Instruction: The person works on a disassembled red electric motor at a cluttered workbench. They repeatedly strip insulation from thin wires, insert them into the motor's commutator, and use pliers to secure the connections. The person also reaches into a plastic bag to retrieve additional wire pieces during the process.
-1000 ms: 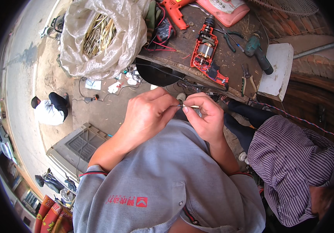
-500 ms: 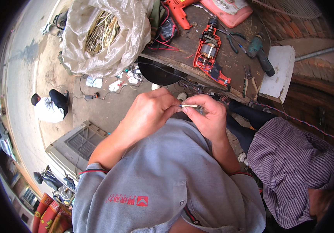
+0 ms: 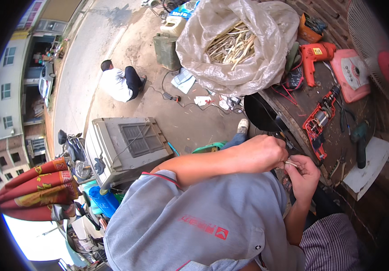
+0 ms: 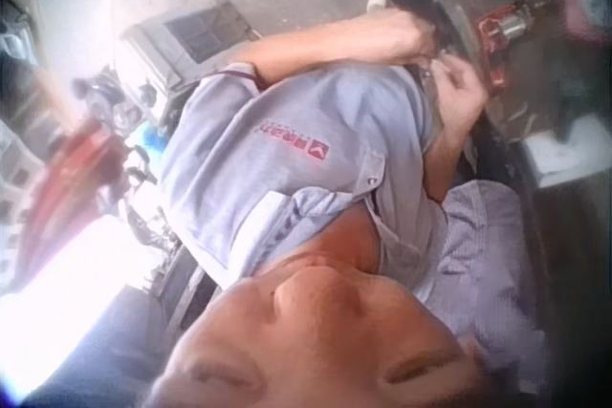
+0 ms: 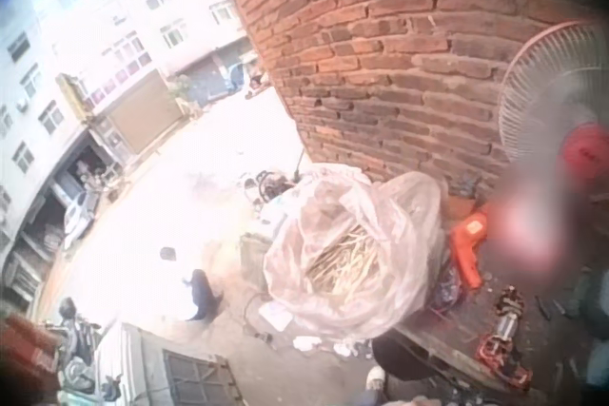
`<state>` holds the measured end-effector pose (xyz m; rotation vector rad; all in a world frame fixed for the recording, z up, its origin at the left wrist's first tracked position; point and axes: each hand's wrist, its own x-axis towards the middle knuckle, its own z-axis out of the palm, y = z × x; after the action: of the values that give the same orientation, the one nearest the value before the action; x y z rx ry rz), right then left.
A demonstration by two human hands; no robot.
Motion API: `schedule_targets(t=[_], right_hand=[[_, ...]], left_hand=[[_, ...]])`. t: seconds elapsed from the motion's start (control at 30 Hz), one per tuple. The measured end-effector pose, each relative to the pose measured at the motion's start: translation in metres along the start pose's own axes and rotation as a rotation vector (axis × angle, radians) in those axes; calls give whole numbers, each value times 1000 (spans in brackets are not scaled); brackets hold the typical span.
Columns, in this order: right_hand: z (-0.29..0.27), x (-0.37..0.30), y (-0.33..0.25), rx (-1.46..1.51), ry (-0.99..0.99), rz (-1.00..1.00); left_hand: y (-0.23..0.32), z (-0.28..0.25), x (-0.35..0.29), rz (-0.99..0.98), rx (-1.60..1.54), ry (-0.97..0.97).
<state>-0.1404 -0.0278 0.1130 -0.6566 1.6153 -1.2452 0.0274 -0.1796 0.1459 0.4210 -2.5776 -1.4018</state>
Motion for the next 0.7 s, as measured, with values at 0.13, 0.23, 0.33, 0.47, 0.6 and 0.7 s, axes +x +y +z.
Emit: schedule_targets(t=[0.13,0.23,0.33,0.47,0.6,0.7], right_hand=[[-5,11,-5,-196,-102,-138],[-2,13,-9,-238,-84,-211],[3,16,-11,-251,-78,-251],[10,15,-16,-290,-117,-247],[9,17,-19,-340,-157,-289],[8,19,-25,-347,-134,-365]], left_hand=[[-1,0,-3,-28,-11,31],[-4,-1,-7,-64,-16,62],[-6,-6,-9,-140,-8,58],[-7,-4,-12,-137,-43,51],[-9,-3,-11,-189,-125,8],[-9,-5,-13,-151,-196,37]])
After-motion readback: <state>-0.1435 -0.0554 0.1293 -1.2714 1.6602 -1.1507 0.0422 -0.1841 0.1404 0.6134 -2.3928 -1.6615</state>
